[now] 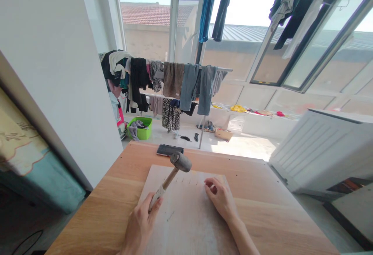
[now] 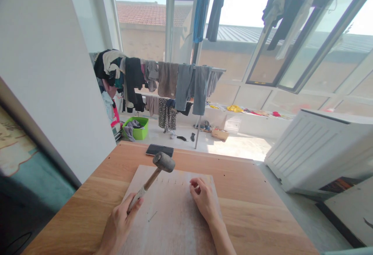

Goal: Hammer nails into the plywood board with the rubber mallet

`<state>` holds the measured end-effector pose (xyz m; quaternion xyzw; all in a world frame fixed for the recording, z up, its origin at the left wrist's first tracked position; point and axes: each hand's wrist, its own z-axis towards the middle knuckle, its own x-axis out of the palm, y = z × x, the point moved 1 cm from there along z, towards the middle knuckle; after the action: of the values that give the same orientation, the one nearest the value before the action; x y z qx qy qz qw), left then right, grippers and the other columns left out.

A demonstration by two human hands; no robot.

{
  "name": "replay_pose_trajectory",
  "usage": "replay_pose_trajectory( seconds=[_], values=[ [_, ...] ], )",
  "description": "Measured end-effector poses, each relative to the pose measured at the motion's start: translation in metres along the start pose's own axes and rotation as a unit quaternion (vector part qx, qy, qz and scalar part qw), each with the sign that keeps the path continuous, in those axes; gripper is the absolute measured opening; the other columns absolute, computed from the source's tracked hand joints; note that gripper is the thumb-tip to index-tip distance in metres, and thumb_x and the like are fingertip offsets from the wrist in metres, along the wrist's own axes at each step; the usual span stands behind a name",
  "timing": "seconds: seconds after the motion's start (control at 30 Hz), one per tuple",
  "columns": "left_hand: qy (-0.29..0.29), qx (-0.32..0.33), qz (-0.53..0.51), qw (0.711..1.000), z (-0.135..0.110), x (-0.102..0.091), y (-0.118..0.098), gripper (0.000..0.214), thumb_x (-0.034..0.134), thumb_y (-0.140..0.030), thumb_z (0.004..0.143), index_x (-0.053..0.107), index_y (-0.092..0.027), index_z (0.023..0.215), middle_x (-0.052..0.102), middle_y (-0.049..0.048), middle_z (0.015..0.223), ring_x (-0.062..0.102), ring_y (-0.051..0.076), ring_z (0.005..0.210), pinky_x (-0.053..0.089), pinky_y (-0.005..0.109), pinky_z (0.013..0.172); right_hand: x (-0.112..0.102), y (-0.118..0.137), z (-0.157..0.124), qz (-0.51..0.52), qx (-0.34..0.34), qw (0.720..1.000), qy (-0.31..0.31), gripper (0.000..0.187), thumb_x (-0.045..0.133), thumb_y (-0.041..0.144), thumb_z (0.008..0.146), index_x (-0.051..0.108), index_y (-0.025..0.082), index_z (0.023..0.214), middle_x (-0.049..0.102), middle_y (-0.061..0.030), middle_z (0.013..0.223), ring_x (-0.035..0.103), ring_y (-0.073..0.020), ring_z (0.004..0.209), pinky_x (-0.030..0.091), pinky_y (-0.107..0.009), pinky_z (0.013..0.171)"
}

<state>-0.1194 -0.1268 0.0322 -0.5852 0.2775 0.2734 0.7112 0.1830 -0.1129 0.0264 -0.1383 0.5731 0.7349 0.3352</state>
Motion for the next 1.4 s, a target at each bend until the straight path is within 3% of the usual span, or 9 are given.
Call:
replay_pose_trajectory(
  seconds=[0.47,0.63,0.93,1.13,1.4],
  values=[
    [-0.007,0.022,0.037,0.999,-0.001,0.001,0.000,0.053,0.032,-0.068,0.095,0.067,-0.029,0.100,0.077,0.0022,0.090,0.074,0.021,0.083,0.051,0.022,0.063,0.003,-0.001,0.000,-0.004,-0.006,1.000,0.000,0.011,0.055,0.028,0.082,0.064,0.023,0.083,0.067,-0.0025,0.077,0.061,-0.0186,0.061,0.051,-0.032,0.064],
    [0.006,0.019,0.060,0.998,-0.002,0.004,-0.001,0.051,0.032,-0.065,0.096,0.067,-0.029,0.106,0.078,0.0028,0.096,0.074,0.022,0.086,0.052,0.024,0.066,0.003,-0.002,0.002,0.008,0.005,1.000,-0.009,0.026,0.056,0.030,0.080,0.062,0.021,0.104,0.068,-0.0023,0.078,0.060,-0.0178,0.058,0.052,-0.033,0.063],
    [0.097,0.036,0.118,0.988,0.002,0.003,-0.040,0.042,0.031,-0.053,0.101,0.063,-0.027,0.105,0.074,0.0028,0.083,0.073,0.022,0.080,0.045,0.026,0.062,0.002,-0.001,0.001,0.021,0.013,1.000,-0.009,0.040,0.054,0.030,0.080,0.055,0.018,0.118,0.068,-0.0027,0.082,0.061,-0.0172,0.058,0.053,-0.032,0.062],
    [0.113,0.086,0.174,0.974,0.007,0.010,-0.065,0.029,0.041,-0.044,0.101,0.063,-0.026,0.104,0.075,0.0015,0.093,0.073,0.022,0.086,0.046,0.026,0.064,0.000,0.000,0.002,0.008,0.023,1.000,-0.012,0.029,0.055,0.026,0.078,0.060,0.019,0.105,0.064,-0.0010,0.072,0.060,-0.0183,0.056,0.050,-0.031,0.058],
    [0.102,0.115,0.233,0.960,0.006,0.020,-0.068,0.025,0.046,-0.041,0.100,0.065,-0.026,0.108,0.075,0.0024,0.096,0.074,0.021,0.084,0.048,0.025,0.062,-0.001,-0.001,-0.001,0.006,0.024,1.000,-0.018,0.031,0.054,0.021,0.075,0.061,0.019,0.105,0.063,-0.0012,0.071,0.060,-0.0202,0.060,0.049,-0.031,0.060]
  ],
)
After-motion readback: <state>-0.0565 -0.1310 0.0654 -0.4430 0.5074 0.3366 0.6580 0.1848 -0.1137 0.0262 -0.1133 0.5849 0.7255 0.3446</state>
